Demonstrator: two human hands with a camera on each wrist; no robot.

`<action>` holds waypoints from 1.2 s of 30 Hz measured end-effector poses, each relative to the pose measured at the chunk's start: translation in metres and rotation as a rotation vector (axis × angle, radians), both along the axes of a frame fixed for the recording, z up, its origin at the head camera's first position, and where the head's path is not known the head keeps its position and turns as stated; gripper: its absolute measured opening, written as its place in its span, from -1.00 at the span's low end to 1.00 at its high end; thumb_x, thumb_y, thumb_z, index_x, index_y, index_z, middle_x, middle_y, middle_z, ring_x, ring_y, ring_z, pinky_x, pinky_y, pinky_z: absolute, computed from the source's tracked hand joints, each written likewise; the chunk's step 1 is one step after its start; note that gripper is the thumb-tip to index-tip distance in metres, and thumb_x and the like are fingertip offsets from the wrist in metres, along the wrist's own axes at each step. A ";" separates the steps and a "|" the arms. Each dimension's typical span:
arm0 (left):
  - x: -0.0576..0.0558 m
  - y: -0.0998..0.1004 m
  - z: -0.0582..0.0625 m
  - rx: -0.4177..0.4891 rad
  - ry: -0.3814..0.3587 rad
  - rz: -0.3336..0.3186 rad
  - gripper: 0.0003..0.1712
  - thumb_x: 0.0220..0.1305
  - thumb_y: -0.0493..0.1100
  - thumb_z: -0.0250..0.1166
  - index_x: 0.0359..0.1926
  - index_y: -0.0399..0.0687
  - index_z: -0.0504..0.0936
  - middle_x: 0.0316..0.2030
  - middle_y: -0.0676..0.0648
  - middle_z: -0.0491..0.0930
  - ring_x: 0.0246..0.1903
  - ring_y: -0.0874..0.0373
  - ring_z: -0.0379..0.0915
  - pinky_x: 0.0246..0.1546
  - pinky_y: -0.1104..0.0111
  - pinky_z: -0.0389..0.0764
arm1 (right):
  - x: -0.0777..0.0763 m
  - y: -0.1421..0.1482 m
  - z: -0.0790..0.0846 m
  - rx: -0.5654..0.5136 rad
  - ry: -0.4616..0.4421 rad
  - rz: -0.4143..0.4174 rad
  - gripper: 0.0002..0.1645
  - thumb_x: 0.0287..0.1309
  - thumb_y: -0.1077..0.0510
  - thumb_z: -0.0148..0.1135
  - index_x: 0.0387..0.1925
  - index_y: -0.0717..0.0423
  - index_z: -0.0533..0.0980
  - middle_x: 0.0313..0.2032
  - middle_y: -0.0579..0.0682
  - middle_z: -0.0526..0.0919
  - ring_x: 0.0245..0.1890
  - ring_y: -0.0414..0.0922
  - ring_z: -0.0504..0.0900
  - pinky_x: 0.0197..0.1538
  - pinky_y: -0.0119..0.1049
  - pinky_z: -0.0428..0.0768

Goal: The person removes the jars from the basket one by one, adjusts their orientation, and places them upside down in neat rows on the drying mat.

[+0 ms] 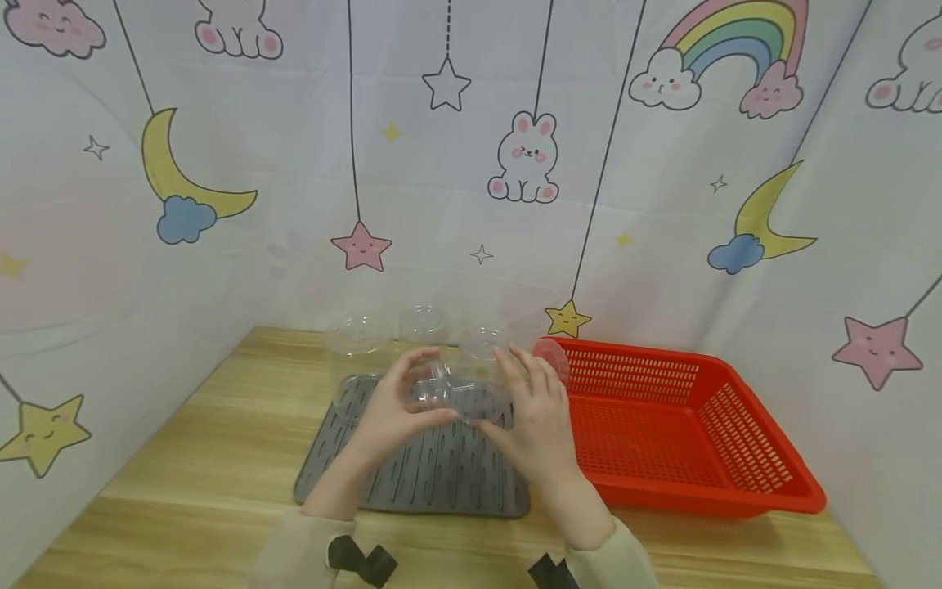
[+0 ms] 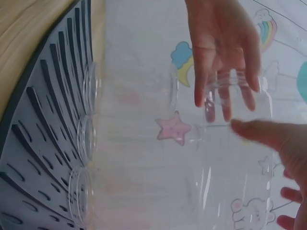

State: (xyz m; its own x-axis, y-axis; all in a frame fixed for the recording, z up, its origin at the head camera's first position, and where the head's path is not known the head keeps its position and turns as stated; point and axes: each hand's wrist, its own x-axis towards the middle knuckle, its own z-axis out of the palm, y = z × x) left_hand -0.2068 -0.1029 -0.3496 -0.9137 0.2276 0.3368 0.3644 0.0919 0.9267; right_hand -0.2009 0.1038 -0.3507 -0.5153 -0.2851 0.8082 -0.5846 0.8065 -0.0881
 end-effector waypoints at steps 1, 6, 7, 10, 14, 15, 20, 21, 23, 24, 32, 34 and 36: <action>0.000 -0.002 0.000 0.004 -0.002 0.005 -0.05 0.03 -0.34 0.48 0.41 -0.06 0.21 0.43 -0.13 0.18 0.42 -0.21 0.09 0.16 0.01 0.57 | -0.001 0.002 0.001 -0.024 0.022 0.018 0.18 -0.47 0.04 0.73 0.31 0.07 0.34 0.21 0.14 0.45 0.19 0.16 0.40 0.12 0.20 0.49; -0.002 -0.010 0.002 0.044 -0.024 0.030 -0.05 0.03 -0.35 0.47 0.40 0.00 0.21 0.46 -0.12 0.13 0.43 -0.21 0.09 0.19 0.00 0.54 | -0.008 0.012 -0.001 -0.239 0.073 0.094 -0.03 -0.30 0.12 0.58 0.25 0.18 0.39 0.18 0.18 0.50 0.20 0.16 0.40 0.17 0.26 0.42; -0.002 -0.011 0.002 0.056 -0.029 0.032 -0.05 0.03 -0.36 0.47 0.40 0.02 0.21 0.47 -0.11 0.12 0.44 -0.20 0.08 0.19 -0.01 0.53 | -0.009 0.014 -0.001 -0.307 0.051 0.108 -0.06 -0.25 0.14 0.55 0.27 0.18 0.38 0.19 0.18 0.49 0.22 0.15 0.39 0.19 0.26 0.41; -0.001 -0.015 0.003 0.091 -0.032 0.034 -0.05 0.03 -0.37 0.46 0.40 0.04 0.21 0.47 -0.08 0.11 0.44 -0.18 0.08 0.21 -0.01 0.50 | -0.011 0.017 -0.001 -0.533 -0.078 0.147 -0.09 -0.11 0.19 0.45 0.33 0.16 0.32 0.28 0.17 0.42 0.29 0.10 0.33 0.28 0.26 0.36; -0.001 -0.016 0.003 0.122 -0.008 0.030 -0.06 0.03 -0.40 0.43 0.41 -0.02 0.19 0.46 -0.09 0.13 0.45 -0.16 0.06 0.24 -0.02 0.46 | -0.012 0.021 0.000 -0.853 -0.305 0.246 -0.08 0.08 0.20 0.33 0.44 0.10 0.15 0.41 0.06 0.27 0.40 0.01 0.21 0.40 0.20 0.26; -0.002 -0.015 0.002 0.132 0.001 0.024 -0.06 0.02 -0.42 0.42 0.40 -0.05 0.19 0.45 -0.10 0.14 0.44 -0.17 0.07 0.25 -0.03 0.45 | -0.013 0.022 0.001 -0.932 -0.363 0.284 -0.08 0.12 0.20 0.30 0.46 0.09 0.10 0.42 0.03 0.23 0.42 -0.01 0.19 0.43 0.17 0.24; -0.006 -0.013 -0.003 0.177 0.047 -0.025 -0.05 -0.01 -0.49 0.40 0.39 -0.15 0.18 0.41 -0.17 0.18 0.41 -0.21 0.10 0.23 -0.05 0.46 | -0.020 0.026 0.001 -1.297 -0.615 0.449 -0.12 0.29 0.15 0.09 0.51 0.04 -0.09 0.46 0.00 0.12 0.42 -0.03 0.18 0.45 0.03 0.29; -0.007 -0.012 -0.004 0.185 0.055 -0.038 -0.05 -0.02 -0.51 0.40 0.39 -0.17 0.17 0.40 -0.18 0.18 0.41 -0.22 0.10 0.23 -0.06 0.46 | -0.020 0.027 0.001 -1.348 -0.659 0.470 -0.13 0.31 0.12 0.06 0.51 0.03 -0.11 0.46 0.01 0.12 0.42 -0.03 0.19 0.44 0.00 0.31; -0.008 -0.010 -0.007 0.193 0.064 -0.059 -0.05 -0.02 -0.51 0.40 0.39 -0.19 0.17 0.40 -0.20 0.19 0.42 -0.25 0.08 0.23 -0.07 0.46 | -0.021 0.028 0.002 -1.435 -0.729 0.519 -0.15 0.34 0.04 0.02 0.51 0.03 -0.13 0.47 0.05 0.11 0.43 0.01 0.19 0.43 -0.02 0.32; -0.008 -0.009 -0.008 0.196 0.066 -0.065 -0.05 -0.02 -0.50 0.41 0.39 -0.19 0.17 0.40 -0.20 0.19 0.42 -0.25 0.08 0.23 -0.08 0.46 | -0.021 0.028 0.002 -1.468 -0.758 0.546 -0.16 0.36 0.01 0.00 0.51 0.03 -0.11 0.47 0.07 0.11 0.43 0.03 0.19 0.43 -0.01 0.31; -0.008 0.000 -0.013 0.221 0.042 -0.091 -0.06 0.02 -0.48 0.39 0.40 -0.15 0.15 0.44 -0.22 0.11 0.42 -0.23 0.08 0.24 -0.07 0.45 | -0.022 0.026 0.000 -1.650 -0.881 0.758 -0.03 0.32 -0.19 0.09 0.53 0.04 -0.13 0.53 0.16 -0.04 0.51 0.10 0.05 0.50 0.08 0.08; -0.008 0.002 -0.014 0.220 0.042 -0.098 -0.06 0.03 -0.46 0.40 0.40 -0.14 0.15 0.45 -0.20 0.10 0.43 -0.21 0.06 0.26 -0.07 0.44 | -0.022 0.025 0.000 -1.683 -0.881 0.804 0.02 0.31 -0.19 0.12 0.54 0.05 -0.19 0.54 0.16 -0.09 0.52 0.12 0.00 0.51 0.09 0.04; -0.007 0.004 -0.015 0.216 0.043 -0.105 -0.06 0.04 -0.44 0.42 0.40 -0.11 0.16 0.45 -0.17 0.11 0.44 -0.18 0.05 0.27 -0.09 0.43 | -0.021 0.024 0.001 -1.711 -0.879 0.830 0.04 0.31 -0.18 0.13 0.54 0.05 -0.20 0.54 0.16 -0.09 0.52 0.12 0.00 0.50 0.09 0.05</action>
